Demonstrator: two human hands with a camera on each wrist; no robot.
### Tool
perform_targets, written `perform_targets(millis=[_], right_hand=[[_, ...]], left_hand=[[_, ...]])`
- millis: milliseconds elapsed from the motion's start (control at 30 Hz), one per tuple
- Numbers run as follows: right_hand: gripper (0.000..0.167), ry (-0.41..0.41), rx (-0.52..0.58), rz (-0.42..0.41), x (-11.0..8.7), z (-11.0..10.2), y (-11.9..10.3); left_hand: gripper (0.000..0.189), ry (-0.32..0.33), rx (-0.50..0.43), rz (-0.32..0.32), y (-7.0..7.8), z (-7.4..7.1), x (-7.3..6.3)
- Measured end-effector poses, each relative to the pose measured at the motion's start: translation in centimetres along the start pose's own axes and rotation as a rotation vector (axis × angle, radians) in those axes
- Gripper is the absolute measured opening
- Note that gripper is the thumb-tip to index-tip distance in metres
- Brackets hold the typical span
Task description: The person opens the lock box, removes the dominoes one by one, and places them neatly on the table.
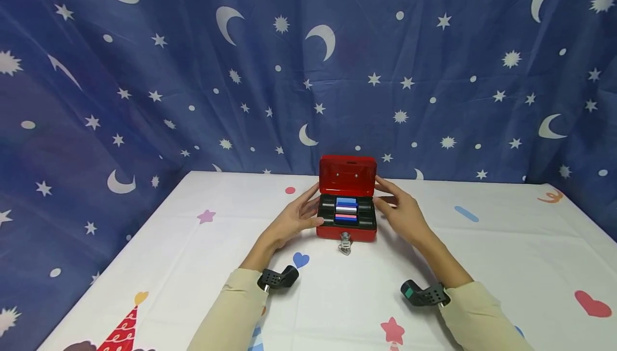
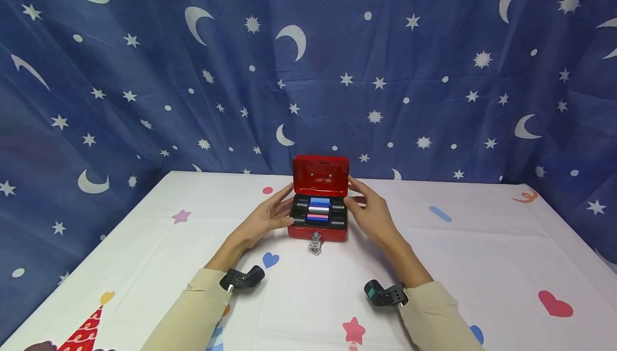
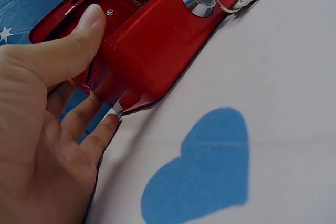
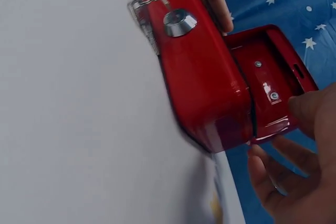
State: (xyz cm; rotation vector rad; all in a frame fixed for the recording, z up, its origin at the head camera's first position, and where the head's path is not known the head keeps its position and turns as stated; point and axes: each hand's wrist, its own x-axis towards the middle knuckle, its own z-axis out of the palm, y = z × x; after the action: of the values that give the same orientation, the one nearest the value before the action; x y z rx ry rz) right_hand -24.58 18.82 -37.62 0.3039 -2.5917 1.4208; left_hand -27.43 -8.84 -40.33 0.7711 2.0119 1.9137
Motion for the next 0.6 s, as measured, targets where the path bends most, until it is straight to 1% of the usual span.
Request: perform_targets(millis=[133,367,433,600], right_hand=[[0.051,0.027,-0.060,-0.008,0.1,-0.1,-0.4],[0.037,0.090,-0.067,-0.064,0.1,-0.1,-0.9],[0.034,0.087,-0.076,-0.083,0.0,0.1,-1.1],[0.031,0.040,-0.125,-0.151,0.1,0.9,-1.7]], left_hand=[[0.087,0.011,0.007,-0.006,0.0,0.0,-0.1],[0.086,0.026,0.010,-0.026,-0.1,0.0,-0.1],[0.086,0.024,0.009,-0.025,-0.1,0.0,0.0],[0.085,0.008,-0.005,-0.015,-0.2,-0.1,0.0]])
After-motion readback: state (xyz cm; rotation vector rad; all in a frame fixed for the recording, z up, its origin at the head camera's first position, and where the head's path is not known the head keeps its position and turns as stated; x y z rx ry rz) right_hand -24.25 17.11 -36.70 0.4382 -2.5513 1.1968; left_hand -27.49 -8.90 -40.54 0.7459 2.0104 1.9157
